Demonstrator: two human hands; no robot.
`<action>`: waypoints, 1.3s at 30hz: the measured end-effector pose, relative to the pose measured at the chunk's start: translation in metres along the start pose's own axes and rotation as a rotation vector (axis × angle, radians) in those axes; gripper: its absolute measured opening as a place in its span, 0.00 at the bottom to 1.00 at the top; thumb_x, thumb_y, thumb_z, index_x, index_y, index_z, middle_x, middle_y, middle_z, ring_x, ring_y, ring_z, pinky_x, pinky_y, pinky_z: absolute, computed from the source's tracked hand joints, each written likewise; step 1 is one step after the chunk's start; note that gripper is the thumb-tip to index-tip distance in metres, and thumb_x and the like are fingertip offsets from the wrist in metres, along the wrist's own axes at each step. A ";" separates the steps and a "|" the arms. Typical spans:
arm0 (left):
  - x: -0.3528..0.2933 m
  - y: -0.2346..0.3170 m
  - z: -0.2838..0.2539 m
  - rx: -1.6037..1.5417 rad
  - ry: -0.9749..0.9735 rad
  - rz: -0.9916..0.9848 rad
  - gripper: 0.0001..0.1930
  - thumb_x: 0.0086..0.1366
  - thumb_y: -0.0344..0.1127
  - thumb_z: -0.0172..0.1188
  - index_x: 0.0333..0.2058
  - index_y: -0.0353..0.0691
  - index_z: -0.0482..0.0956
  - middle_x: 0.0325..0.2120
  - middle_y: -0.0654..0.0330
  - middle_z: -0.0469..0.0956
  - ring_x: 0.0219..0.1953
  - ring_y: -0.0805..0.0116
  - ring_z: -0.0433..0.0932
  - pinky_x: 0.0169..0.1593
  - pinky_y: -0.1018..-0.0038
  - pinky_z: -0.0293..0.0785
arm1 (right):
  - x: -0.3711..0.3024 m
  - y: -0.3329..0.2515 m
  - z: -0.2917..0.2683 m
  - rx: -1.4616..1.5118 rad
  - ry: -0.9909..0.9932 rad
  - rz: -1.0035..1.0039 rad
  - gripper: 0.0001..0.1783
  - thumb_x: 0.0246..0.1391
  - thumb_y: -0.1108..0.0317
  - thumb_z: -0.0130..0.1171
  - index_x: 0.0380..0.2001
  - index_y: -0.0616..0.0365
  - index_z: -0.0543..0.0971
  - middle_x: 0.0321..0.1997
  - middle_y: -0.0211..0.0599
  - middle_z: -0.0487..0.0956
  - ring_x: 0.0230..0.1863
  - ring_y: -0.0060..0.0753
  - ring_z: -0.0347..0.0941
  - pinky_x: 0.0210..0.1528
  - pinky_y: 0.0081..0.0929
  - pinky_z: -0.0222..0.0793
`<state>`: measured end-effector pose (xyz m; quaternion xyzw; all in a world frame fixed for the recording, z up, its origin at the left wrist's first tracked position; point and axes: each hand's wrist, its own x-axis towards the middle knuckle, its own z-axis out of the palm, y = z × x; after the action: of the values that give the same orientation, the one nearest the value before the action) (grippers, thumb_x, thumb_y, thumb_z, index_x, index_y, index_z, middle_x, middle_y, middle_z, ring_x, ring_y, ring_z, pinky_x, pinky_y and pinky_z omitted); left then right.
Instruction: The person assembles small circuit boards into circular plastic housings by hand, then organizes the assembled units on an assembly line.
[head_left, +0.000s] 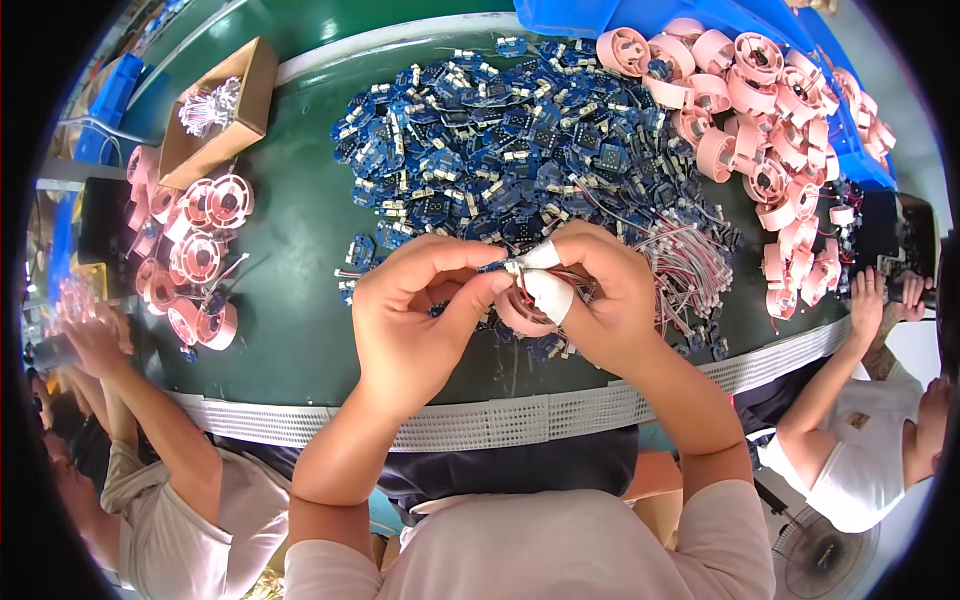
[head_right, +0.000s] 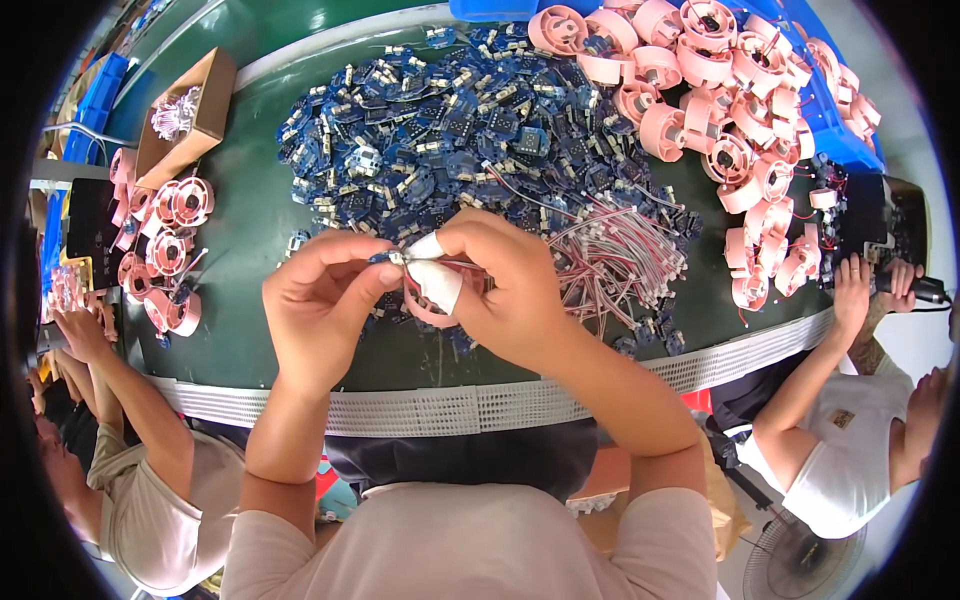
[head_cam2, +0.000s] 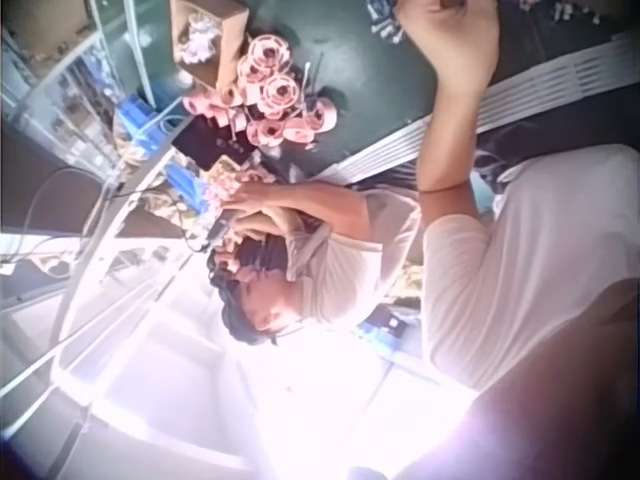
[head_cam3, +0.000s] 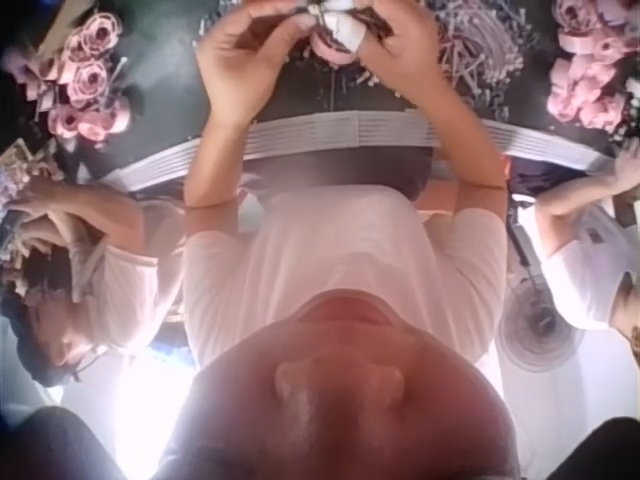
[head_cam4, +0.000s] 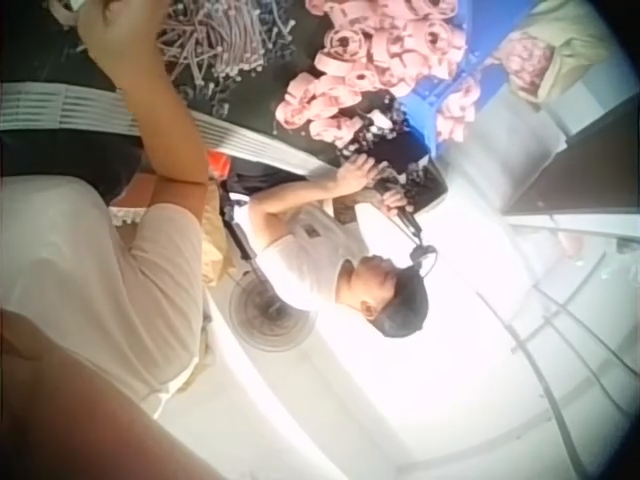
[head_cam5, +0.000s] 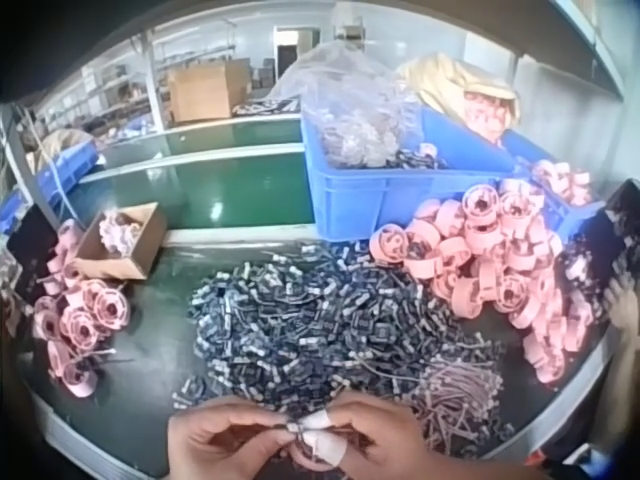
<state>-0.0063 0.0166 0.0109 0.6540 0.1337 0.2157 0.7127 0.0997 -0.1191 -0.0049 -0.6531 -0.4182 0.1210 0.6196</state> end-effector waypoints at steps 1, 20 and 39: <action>0.000 0.000 -0.001 0.013 -0.005 0.035 0.10 0.53 0.15 0.60 0.35 0.31 0.79 0.32 0.58 0.76 0.32 0.72 0.78 0.37 0.80 0.77 | 0.000 -0.001 0.002 -0.049 0.028 -0.056 0.07 0.43 0.76 0.61 0.29 0.61 0.76 0.23 0.37 0.73 0.22 0.32 0.70 0.24 0.24 0.64; -0.005 0.012 -0.011 0.095 -0.200 0.065 0.11 0.47 0.13 0.62 0.30 0.31 0.80 0.25 0.57 0.76 0.27 0.73 0.74 0.30 0.81 0.70 | -0.008 -0.003 -0.014 0.244 -0.159 -0.035 0.07 0.41 0.78 0.64 0.28 0.61 0.80 0.29 0.39 0.79 0.32 0.36 0.77 0.33 0.28 0.71; 0.038 0.014 -0.083 1.269 0.547 0.565 0.17 0.55 0.27 0.62 0.45 0.36 0.75 0.44 0.53 0.75 0.53 0.58 0.68 0.56 0.66 0.61 | -0.105 0.034 -0.194 -1.370 0.636 0.194 0.30 0.30 0.60 0.73 0.40 0.57 0.75 0.49 0.45 0.67 0.51 0.50 0.63 0.53 0.43 0.59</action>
<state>-0.0143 0.1083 0.0191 0.8722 0.2320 0.4269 0.0571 0.1794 -0.3250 -0.0346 -0.9289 -0.1419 -0.3058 0.1532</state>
